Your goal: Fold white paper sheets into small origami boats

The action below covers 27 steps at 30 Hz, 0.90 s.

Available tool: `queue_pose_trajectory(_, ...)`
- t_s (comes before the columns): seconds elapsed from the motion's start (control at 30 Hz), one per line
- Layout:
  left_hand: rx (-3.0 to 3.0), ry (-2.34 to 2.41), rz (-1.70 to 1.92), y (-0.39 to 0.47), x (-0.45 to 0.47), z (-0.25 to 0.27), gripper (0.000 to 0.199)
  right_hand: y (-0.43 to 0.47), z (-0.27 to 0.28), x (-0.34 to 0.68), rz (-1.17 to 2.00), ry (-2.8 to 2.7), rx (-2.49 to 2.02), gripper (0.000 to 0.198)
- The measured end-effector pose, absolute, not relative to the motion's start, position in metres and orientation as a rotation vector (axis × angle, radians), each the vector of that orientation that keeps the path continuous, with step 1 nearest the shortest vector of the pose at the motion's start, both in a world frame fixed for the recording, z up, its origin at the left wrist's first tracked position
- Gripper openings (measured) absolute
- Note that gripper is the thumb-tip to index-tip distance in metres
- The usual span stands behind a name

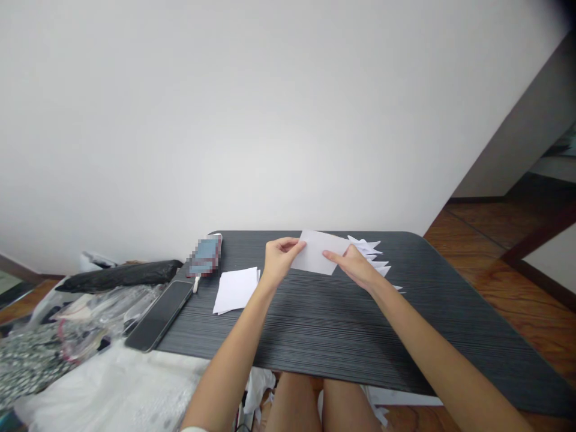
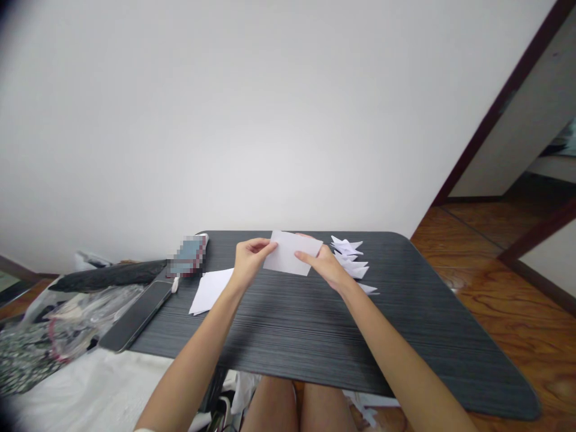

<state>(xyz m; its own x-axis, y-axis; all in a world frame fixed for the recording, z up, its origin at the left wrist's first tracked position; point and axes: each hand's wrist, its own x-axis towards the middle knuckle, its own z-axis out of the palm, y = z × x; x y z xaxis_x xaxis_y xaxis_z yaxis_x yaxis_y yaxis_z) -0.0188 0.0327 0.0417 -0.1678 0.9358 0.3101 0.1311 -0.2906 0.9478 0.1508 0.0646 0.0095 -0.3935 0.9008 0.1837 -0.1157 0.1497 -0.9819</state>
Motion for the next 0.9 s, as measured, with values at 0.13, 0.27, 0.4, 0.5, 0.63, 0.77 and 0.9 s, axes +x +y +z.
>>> queue_pose_trajectory(0.13,1.221,1.249,1.574,0.056,-0.014,0.02,0.03,0.079,-0.004,0.154,1.48,-1.436,-0.817,0.042)
queue_pose_trajectory(0.27,1.06,1.099,1.406,0.063,-0.015,0.002,0.043,0.083,-0.018,0.159,1.389,-1.425,-0.943,0.037)
queue_pose_trajectory(0.4,0.913,0.984,1.034,0.065,-0.023,-0.001,0.076,0.082,-0.015,0.163,1.334,-1.587,-0.954,0.034)
queue_pose_trajectory(0.5,0.889,0.922,0.865,0.063,-0.032,0.003,0.078,0.078,-0.006,0.166,1.397,-1.755,-0.846,0.031)
queue_pose_trajectory(0.63,1.022,0.899,0.7,0.055,-0.038,0.007,0.049,0.072,0.002,0.168,1.447,-1.912,-0.813,0.027)
queue_pose_trajectory(0.77,1.116,0.801,0.562,0.048,-0.033,0.004,0.047,0.068,0.003,0.168,1.445,-1.955,-0.814,0.03)
queue_pose_trajectory(0.9,0.994,0.68,0.7,0.049,-0.027,-0.001,0.041,0.069,0.006,0.173,1.566,-1.749,-0.72,0.048)
